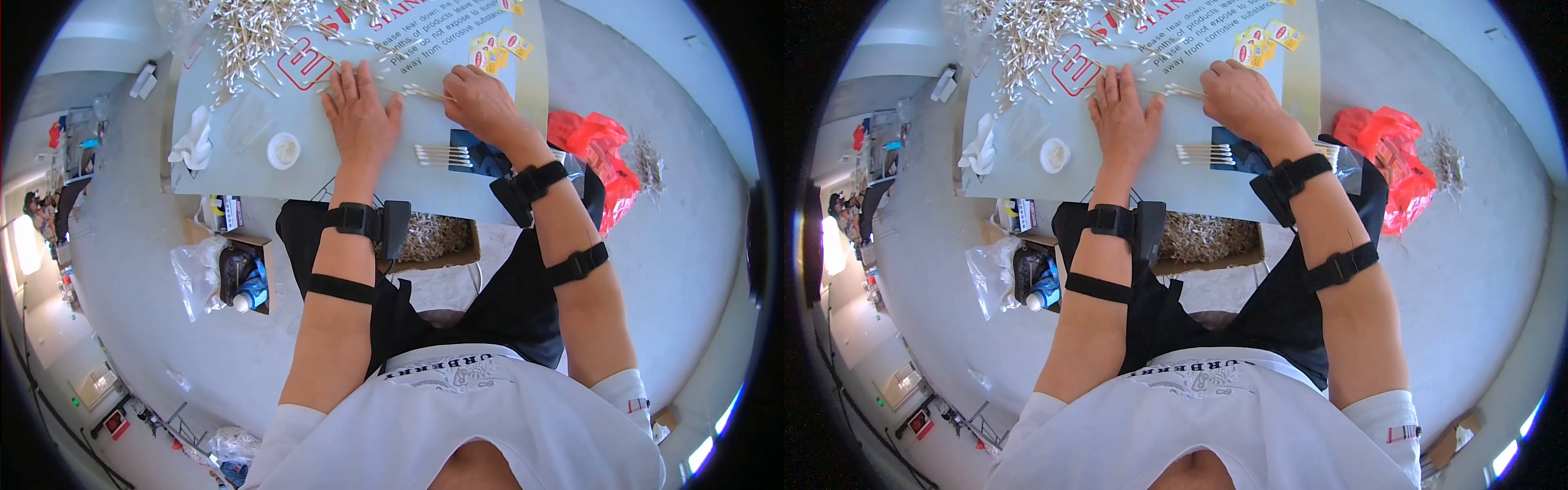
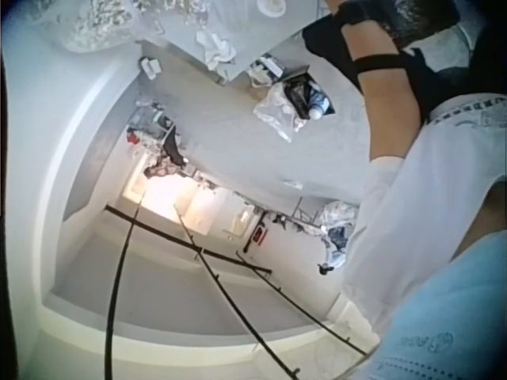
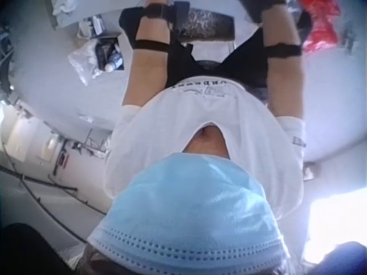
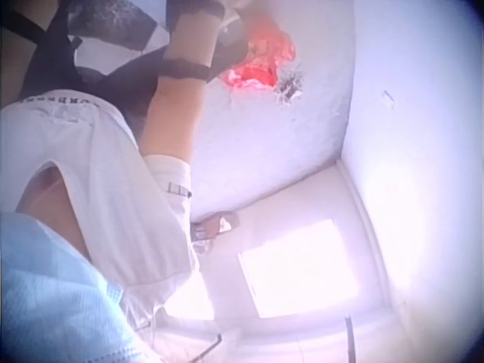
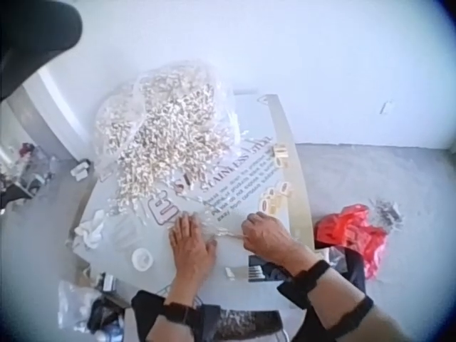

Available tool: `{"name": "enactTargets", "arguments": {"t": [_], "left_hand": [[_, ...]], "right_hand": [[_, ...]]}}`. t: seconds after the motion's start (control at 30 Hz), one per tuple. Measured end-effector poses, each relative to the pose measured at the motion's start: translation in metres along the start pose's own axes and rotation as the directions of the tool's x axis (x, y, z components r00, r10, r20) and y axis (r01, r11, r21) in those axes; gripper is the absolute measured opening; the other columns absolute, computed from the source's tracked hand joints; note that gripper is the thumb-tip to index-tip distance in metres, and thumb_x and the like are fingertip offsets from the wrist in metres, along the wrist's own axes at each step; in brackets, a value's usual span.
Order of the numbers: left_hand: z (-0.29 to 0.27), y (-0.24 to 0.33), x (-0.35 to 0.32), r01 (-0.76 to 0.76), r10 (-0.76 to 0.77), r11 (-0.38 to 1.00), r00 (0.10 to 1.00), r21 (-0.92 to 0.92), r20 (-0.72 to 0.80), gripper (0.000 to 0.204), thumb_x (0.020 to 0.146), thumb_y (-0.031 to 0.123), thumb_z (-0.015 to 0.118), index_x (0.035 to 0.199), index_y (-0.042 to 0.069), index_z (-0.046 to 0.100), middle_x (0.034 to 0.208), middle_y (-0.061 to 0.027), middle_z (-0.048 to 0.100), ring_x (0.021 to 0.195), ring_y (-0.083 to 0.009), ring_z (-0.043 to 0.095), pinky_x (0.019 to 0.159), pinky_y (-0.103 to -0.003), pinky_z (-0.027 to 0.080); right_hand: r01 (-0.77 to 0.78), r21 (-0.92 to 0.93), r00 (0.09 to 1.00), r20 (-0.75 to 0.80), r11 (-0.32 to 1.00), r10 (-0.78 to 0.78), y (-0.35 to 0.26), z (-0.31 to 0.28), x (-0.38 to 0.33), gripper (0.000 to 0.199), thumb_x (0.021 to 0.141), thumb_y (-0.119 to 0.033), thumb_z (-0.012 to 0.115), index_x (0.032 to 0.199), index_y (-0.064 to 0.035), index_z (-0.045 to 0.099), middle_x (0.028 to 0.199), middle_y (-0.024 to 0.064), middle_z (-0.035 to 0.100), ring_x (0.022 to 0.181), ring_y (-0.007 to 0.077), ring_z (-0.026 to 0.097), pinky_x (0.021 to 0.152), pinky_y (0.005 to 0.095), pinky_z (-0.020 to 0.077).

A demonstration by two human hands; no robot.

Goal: Counting and packing bundles of cotton swabs into small plastic bags.

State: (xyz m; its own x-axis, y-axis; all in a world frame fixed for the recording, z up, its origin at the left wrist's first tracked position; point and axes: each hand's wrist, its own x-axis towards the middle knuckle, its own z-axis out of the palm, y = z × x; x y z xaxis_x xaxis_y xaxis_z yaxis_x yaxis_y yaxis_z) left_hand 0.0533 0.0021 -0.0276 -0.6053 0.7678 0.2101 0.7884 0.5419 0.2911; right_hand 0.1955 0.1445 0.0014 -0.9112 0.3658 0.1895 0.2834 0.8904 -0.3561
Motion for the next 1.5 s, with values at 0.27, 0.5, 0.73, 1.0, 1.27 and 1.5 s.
{"name": "enactTargets", "arguments": {"t": [0.27, 0.5, 0.73, 1.0, 1.27, 1.5], "left_hand": [[-0.008, -0.003, -0.017, -0.208, 0.152, 0.942, 0.964, -0.263, -0.216, 0.061, 0.074, 0.007, 0.067, 0.132, 0.009, 0.049, 0.144, -0.0119, 0.040, 0.138, -0.0347, 0.029, 0.112, -0.047, 0.022], [-0.011, 0.020, -0.030, -0.235, 0.183, 0.921, 0.965, -0.311, -0.187, 0.049, 0.073, 0.000, 0.065, 0.120, 0.009, 0.058, 0.122, -0.0090, 0.056, 0.116, -0.0317, 0.049, 0.100, -0.042, 0.038], [-0.011, 0.029, -0.013, -0.276, 0.224, 0.893, 0.958, -0.355, -0.181, 0.022, 0.072, -0.002, 0.067, 0.093, 0.006, 0.063, 0.094, -0.0071, 0.058, 0.092, -0.0290, 0.055, 0.081, -0.039, 0.045], [-0.010, 0.027, -0.005, -0.267, 0.233, 0.913, 0.962, -0.309, -0.142, 0.010, 0.075, 0.002, 0.067, 0.082, 0.007, 0.063, 0.084, -0.0047, 0.058, 0.085, -0.0264, 0.058, 0.072, -0.038, 0.049], [-0.020, 0.026, 0.006, -0.313, 0.328, 0.915, 0.944, -0.255, 0.019, 0.008, 0.080, 0.003, 0.064, 0.086, 0.006, 0.059, 0.084, -0.0080, 0.058, 0.083, -0.0302, 0.059, 0.069, -0.040, 0.049], [-0.030, 0.027, 0.010, -0.261, 0.323, 0.888, 0.940, -0.380, 0.111, 0.009, 0.076, 0.001, 0.064, 0.081, 0.006, 0.057, 0.083, -0.0087, 0.056, 0.086, -0.0307, 0.058, 0.072, -0.042, 0.049]], "right_hand": [[-0.084, 0.201, 0.991, -0.088, 0.976, 0.103, -0.011, -0.013, -0.036, 0.022, 0.074, -0.011, 0.070, 0.091, -0.0056, 0.057, 0.093, 0.0113, 0.058, 0.096, 0.0325, 0.057, 0.080, 0.0413, 0.0492], [-0.320, 0.389, 0.904, -0.145, 0.864, 0.401, -0.013, -0.007, -0.050, 0.028, 0.073, -0.010, 0.070, 0.099, -0.0066, 0.061, 0.093, 0.0129, 0.059, 0.087, 0.0342, 0.060, 0.076, 0.0410, 0.0508], [-0.315, 0.393, 0.912, -0.126, 0.864, 0.390, -0.011, 0.000, -0.049, 0.015, 0.077, -0.013, 0.067, 0.091, -0.0091, 0.064, 0.088, 0.0111, 0.059, 0.085, 0.0329, 0.061, 0.072, 0.0413, 0.0504], [-0.245, 0.308, 0.938, -0.163, 0.919, 0.305, -0.014, 0.000, -0.051, 0.005, 0.080, -0.011, 0.064, 0.079, -0.0076, 0.060, 0.082, 0.0108, 0.058, 0.082, 0.0329, 0.061, 0.070, 0.0417, 0.0500], [-0.208, 0.251, 0.947, -0.189, 0.945, 0.259, -0.016, 0.002, -0.053, 0.005, 0.081, -0.009, 0.062, 0.079, -0.0067, 0.058, 0.081, 0.0105, 0.057, 0.082, 0.0321, 0.061, 0.071, 0.0418, 0.0500], [-0.129, 0.164, 0.969, -0.190, 0.978, 0.160, -0.014, 0.001, -0.053, 0.006, 0.079, -0.008, 0.062, 0.083, -0.0067, 0.057, 0.084, 0.0096, 0.055, 0.083, 0.0303, 0.060, 0.072, 0.0396, 0.0503]]}}
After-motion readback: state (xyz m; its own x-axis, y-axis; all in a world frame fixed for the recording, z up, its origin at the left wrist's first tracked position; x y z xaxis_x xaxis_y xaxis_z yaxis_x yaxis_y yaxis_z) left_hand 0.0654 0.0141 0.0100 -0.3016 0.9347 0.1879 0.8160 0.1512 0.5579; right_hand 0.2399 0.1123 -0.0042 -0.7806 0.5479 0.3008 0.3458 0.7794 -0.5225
